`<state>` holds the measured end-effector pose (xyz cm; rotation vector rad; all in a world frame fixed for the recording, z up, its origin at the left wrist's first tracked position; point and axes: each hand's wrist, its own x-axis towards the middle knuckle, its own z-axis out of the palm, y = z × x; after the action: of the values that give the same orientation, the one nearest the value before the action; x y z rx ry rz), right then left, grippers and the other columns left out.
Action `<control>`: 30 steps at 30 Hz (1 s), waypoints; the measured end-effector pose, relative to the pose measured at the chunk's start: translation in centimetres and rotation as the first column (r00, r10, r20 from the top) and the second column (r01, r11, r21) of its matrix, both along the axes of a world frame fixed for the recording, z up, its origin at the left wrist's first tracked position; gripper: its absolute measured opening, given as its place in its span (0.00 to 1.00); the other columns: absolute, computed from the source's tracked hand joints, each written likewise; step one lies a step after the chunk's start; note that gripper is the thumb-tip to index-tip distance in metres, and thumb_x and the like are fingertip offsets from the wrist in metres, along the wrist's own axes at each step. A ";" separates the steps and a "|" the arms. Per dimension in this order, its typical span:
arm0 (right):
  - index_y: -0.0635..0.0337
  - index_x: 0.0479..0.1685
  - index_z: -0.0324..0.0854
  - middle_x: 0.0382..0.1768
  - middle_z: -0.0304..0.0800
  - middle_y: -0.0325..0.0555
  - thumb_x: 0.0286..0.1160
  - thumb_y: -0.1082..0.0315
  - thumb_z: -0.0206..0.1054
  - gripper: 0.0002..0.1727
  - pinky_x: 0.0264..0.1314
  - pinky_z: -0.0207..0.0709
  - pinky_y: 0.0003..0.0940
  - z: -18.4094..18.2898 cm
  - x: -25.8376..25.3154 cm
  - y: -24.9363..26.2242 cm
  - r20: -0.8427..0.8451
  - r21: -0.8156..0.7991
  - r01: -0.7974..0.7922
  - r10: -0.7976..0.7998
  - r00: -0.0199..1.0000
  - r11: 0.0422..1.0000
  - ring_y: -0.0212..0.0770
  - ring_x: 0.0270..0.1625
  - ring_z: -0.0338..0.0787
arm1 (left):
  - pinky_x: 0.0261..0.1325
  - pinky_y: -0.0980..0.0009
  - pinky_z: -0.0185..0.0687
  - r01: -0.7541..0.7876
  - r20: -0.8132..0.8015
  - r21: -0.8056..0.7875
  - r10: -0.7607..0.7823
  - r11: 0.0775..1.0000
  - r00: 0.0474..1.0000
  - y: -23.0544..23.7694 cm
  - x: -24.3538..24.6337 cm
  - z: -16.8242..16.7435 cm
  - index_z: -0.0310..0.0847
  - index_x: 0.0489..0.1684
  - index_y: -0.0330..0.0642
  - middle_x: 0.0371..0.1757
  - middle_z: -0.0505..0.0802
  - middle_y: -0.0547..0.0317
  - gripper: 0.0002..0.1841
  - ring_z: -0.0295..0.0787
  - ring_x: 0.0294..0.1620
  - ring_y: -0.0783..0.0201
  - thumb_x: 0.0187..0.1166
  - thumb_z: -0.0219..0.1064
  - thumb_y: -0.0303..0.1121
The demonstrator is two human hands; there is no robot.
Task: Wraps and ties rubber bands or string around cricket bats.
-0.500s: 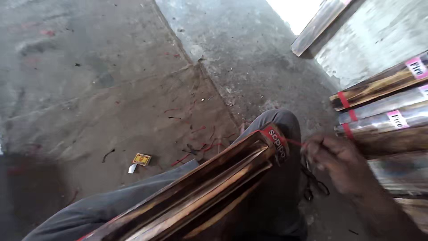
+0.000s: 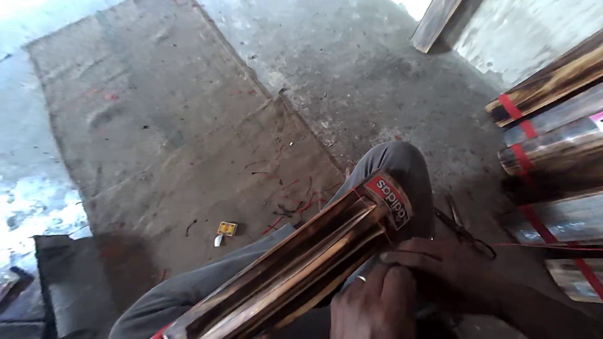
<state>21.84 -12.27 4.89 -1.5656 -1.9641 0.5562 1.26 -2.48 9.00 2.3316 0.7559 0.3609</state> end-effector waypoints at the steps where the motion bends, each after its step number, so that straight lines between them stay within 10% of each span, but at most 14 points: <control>1: 0.43 0.70 0.80 0.55 0.89 0.39 0.87 0.57 0.60 0.17 0.56 0.87 0.34 0.0 0.0 -0.1 -0.047 0.031 0.026 -0.025 0.999 0.999 0.35 0.57 0.90 | 0.30 0.69 0.86 -0.022 0.060 0.012 0.021 1.000 0.998 0.1 0.1 0.0 0.92 0.44 0.56 0.38 0.94 0.69 0.09 0.92 0.36 0.70 0.82 0.67 0.44; 3: 0.47 0.57 0.84 0.47 0.90 0.35 0.89 0.56 0.60 0.11 0.54 0.87 0.28 0.1 0.0 0.1 -0.145 0.117 0.120 -0.103 0.984 0.986 0.30 0.52 0.89 | 0.44 0.66 0.88 -0.089 0.168 0.130 0.066 0.987 0.984 0.2 -0.5 0.1 0.92 0.54 0.59 0.45 0.95 0.68 0.13 0.92 0.45 0.69 0.77 0.73 0.47; 6: 0.45 0.56 0.87 0.40 0.87 0.29 0.90 0.54 0.58 0.13 0.45 0.83 0.23 0.8 0.2 1.3 -0.198 0.213 0.225 -0.183 0.963 0.951 0.25 0.43 0.86 | 0.73 0.36 0.67 -0.133 0.011 0.461 0.144 0.877 0.990 1.1 -4.0 -0.5 0.75 0.79 0.72 0.74 0.85 0.57 0.33 0.78 0.76 0.49 0.70 0.75 0.58; 10: 0.44 0.57 0.88 0.38 0.85 0.26 0.89 0.55 0.58 0.14 0.39 0.78 0.19 2.3 0.1 4.1 -0.172 0.288 0.270 -0.228 0.958 0.919 0.21 0.38 0.82 | 0.70 0.33 0.65 -0.016 -0.260 0.663 0.251 0.748 0.933 4.5 -9.6 -2.8 0.63 0.85 0.84 0.85 0.75 0.50 0.34 0.75 0.79 0.44 0.76 0.69 0.47; 14: 0.57 0.50 0.89 0.40 0.92 0.31 0.90 0.62 0.59 0.13 0.40 0.86 0.20 7.4 -0.1 8.3 -0.311 0.211 0.332 -0.259 0.914 0.919 0.22 0.39 0.89 | 0.63 0.40 0.81 0.101 -0.381 0.293 0.019 0.951 0.925 8.1 -9.9 3.3 0.66 0.86 0.79 0.85 0.76 0.52 0.40 0.82 0.73 0.44 0.66 0.73 0.48; 17: 0.48 0.46 0.89 0.32 0.87 0.25 0.91 0.59 0.56 0.14 0.30 0.80 0.18 11.1 1.0 11.7 -0.260 -0.015 0.230 -0.226 0.939 0.973 0.19 0.31 0.84 | 0.61 0.38 0.85 0.187 -0.340 -0.082 -0.204 0.979 0.918 11.9 -10.0 4.0 0.60 0.90 0.77 0.86 0.75 0.64 0.47 0.82 0.75 0.52 0.61 0.77 0.49; 21: 0.52 0.45 0.88 0.28 0.85 0.34 0.93 0.55 0.55 0.17 0.27 0.72 0.24 11.6 2.1 15.7 -0.368 -0.297 0.125 -0.234 0.900 0.947 0.28 0.27 0.79 | 0.66 0.47 0.86 0.170 -0.125 -0.073 -0.178 0.983 0.976 14.6 -8.4 2.8 0.72 0.83 0.75 0.80 0.80 0.77 0.37 0.83 0.73 0.66 0.69 0.71 0.65; 25: 0.55 0.43 0.88 0.24 0.78 0.36 0.92 0.56 0.55 0.18 0.24 0.64 0.25 11.6 1.7 17.1 -0.389 -0.293 0.156 -0.266 0.882 0.943 0.30 0.24 0.73 | 0.55 0.62 0.89 -0.035 0.173 -0.005 0.036 0.999 0.984 12.7 -2.1 4.7 0.92 0.56 0.61 0.55 0.92 0.75 0.16 0.89 0.55 0.72 0.84 0.62 0.53; 30: 0.55 0.43 0.90 0.28 0.85 0.36 0.91 0.56 0.57 0.17 0.29 0.75 0.24 11.2 1.4 17.0 -0.383 -0.196 0.180 -0.244 0.891 0.964 0.28 0.28 0.81 | 0.40 0.58 0.85 -0.148 0.089 0.008 0.147 0.989 0.985 10.4 4.2 4.8 0.90 0.44 0.61 0.48 0.92 0.74 0.10 0.88 0.40 0.71 0.84 0.64 0.49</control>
<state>23.28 4.69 16.06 -1.5816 -1.4474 0.8795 5.47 7.94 13.80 2.2635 0.8875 0.5320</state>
